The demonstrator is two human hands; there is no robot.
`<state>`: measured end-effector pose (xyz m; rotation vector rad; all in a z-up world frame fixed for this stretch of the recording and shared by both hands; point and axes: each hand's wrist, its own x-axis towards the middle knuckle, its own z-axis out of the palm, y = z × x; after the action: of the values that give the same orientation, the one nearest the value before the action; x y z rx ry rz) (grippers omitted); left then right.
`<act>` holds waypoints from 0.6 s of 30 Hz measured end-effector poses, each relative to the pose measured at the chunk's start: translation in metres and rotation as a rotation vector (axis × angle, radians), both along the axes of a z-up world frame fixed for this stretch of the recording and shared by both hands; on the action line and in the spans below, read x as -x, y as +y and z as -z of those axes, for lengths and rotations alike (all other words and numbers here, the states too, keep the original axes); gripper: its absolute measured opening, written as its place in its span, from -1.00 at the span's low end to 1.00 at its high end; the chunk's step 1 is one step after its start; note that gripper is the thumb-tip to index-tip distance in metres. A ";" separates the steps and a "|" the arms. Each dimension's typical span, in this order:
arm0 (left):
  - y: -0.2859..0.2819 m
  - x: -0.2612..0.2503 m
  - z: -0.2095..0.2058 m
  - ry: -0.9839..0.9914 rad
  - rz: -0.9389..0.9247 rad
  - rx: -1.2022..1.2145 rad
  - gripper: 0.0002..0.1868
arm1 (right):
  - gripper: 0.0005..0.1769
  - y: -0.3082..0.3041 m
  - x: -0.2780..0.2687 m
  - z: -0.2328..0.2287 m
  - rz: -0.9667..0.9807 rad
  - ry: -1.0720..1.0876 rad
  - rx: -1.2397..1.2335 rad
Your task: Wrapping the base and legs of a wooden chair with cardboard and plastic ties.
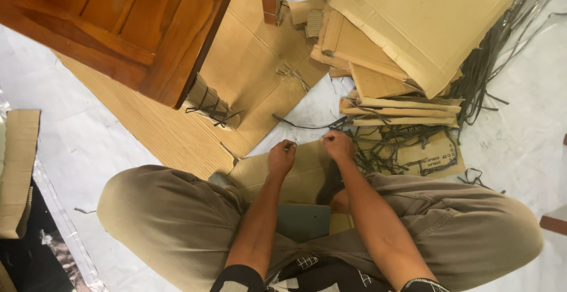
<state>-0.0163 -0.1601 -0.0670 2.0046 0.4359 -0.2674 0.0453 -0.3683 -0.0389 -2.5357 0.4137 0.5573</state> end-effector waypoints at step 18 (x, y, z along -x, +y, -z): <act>0.011 -0.040 -0.016 -0.036 -0.486 0.712 -0.69 | -0.79 0.072 -0.035 -0.043 -0.033 0.218 -0.856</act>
<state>0.0238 -0.1496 -0.0506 1.1652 0.6772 -0.0617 0.0803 -0.2961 0.0042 -1.6698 0.1496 0.8147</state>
